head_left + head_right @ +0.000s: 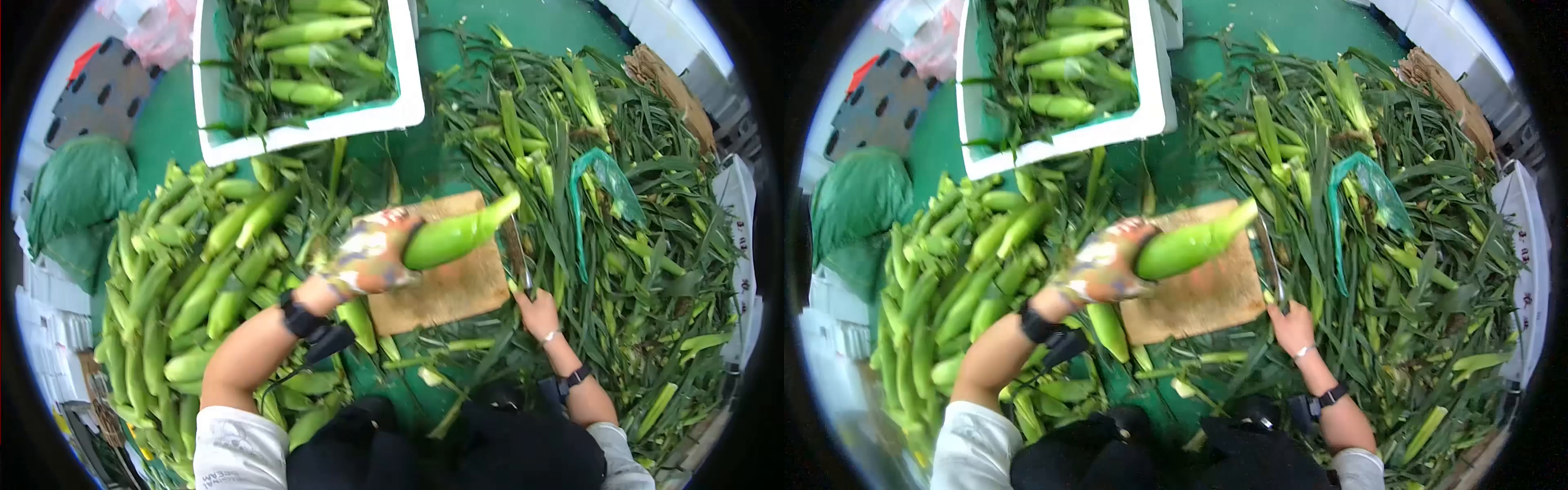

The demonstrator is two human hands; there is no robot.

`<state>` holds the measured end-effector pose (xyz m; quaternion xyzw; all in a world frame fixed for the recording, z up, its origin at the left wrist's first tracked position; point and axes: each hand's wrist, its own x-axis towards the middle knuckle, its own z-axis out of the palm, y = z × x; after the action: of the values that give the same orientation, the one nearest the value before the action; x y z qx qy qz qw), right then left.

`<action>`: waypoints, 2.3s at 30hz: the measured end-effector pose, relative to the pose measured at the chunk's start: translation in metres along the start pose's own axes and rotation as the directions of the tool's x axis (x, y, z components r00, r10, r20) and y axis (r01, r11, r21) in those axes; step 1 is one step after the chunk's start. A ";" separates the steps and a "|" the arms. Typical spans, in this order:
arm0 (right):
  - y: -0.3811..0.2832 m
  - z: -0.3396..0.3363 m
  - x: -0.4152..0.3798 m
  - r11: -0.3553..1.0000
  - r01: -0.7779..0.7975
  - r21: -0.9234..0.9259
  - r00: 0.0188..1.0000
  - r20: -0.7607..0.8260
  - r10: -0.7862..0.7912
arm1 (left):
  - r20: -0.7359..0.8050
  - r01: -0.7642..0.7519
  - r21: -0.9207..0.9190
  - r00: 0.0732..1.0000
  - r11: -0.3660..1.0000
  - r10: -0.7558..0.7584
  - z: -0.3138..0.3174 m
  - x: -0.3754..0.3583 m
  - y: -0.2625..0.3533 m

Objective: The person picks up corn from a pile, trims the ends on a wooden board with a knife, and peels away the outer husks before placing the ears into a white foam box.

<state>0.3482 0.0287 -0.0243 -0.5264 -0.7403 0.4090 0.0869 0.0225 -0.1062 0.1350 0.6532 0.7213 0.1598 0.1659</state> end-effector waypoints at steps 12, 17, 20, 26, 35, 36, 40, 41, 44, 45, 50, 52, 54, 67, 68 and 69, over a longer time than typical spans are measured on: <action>-0.169 -0.075 -0.052 0.685 0.509 0.521 0.858 -0.375 -0.351 | 0.220 0.278 0.066 0.933 0.958 -0.286 0.122 -0.067 -0.075; -0.076 -0.002 -0.043 0.955 0.292 -0.047 0.956 0.026 -0.291 | 0.218 0.288 0.099 0.928 0.952 -0.303 0.112 -0.074 -0.059; -0.052 -0.003 -0.047 0.979 0.071 -0.189 0.995 0.076 -0.058 | -0.047 0.378 -0.279 0.913 0.883 -0.406 0.127 -0.091 -0.038; -0.076 -0.012 -0.002 0.982 0.157 -0.102 0.984 -0.072 -0.164 | 0.293 0.411 -0.858 0.884 0.308 -0.365 0.143 -0.075 0.071; -0.202 -0.096 -0.032 0.648 0.559 0.518 0.809 -0.514 -0.286 | -0.083 0.005 0.175 0.996 0.985 0.009 0.158 0.041 -0.039; -0.199 -0.095 -0.039 0.621 0.611 0.492 0.773 -0.541 -0.332 | -0.041 -0.002 0.165 0.999 0.986 0.009 0.156 0.038 -0.038; -0.075 -0.027 -0.051 0.896 0.394 0.205 0.881 -0.360 -0.305 | -0.018 0.013 0.185 1.000 0.983 -0.009 0.139 0.008 -0.035; -0.072 -0.007 -0.061 0.973 0.153 0.172 0.975 -0.185 -0.121 | -0.018 0.013 0.188 1.000 0.982 -0.010 0.134 0.000 -0.031; -0.018 0.021 -0.065 0.999 -0.028 -0.044 0.999 -0.041 0.026 | 0.132 0.118 0.099 0.983 0.988 -0.131 0.111 -0.025 -0.018; -0.020 0.016 -0.060 0.990 0.042 -0.135 0.998 -0.036 -0.047 | 0.164 0.190 0.110 0.965 0.976 -0.206 0.102 -0.034 -0.011; -0.073 0.007 -0.047 0.971 0.142 -0.195 0.989 0.056 -0.134 | 0.447 0.420 -0.644 0.885 0.639 -0.132 0.130 -0.078 -0.017; -0.087 0.010 -0.053 0.954 0.236 -0.184 0.972 0.051 -0.231 | 0.505 0.461 -0.602 0.852 0.652 -0.138 0.124 -0.081 -0.012; -0.099 0.003 -0.066 0.912 0.382 -0.150 0.924 0.084 -0.373 | 0.545 0.486 -0.572 0.827 0.661 -0.136 0.120 -0.080 -0.011; -0.019 -0.044 0.006 0.832 0.082 -0.549 0.991 -0.045 -0.127 | 0.211 0.506 -0.444 0.861 0.739 -0.463 0.020 -0.189 -0.022; -0.017 -0.063 0.020 0.905 -0.016 -0.424 0.997 -0.076 -0.017 | 0.084 0.552 -0.356 0.823 0.754 -0.562 -0.001 -0.223 -0.028; -0.019 -0.081 0.027 0.949 -0.127 -0.288 0.991 -0.082 0.107 | -0.043 0.608 -0.263 0.769 0.749 -0.638 -0.023 -0.259 -0.032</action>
<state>0.3688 0.0909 0.0331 -0.5896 -0.7569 0.2819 0.0078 0.0075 -0.3670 0.1488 0.3386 0.8830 0.2212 0.2382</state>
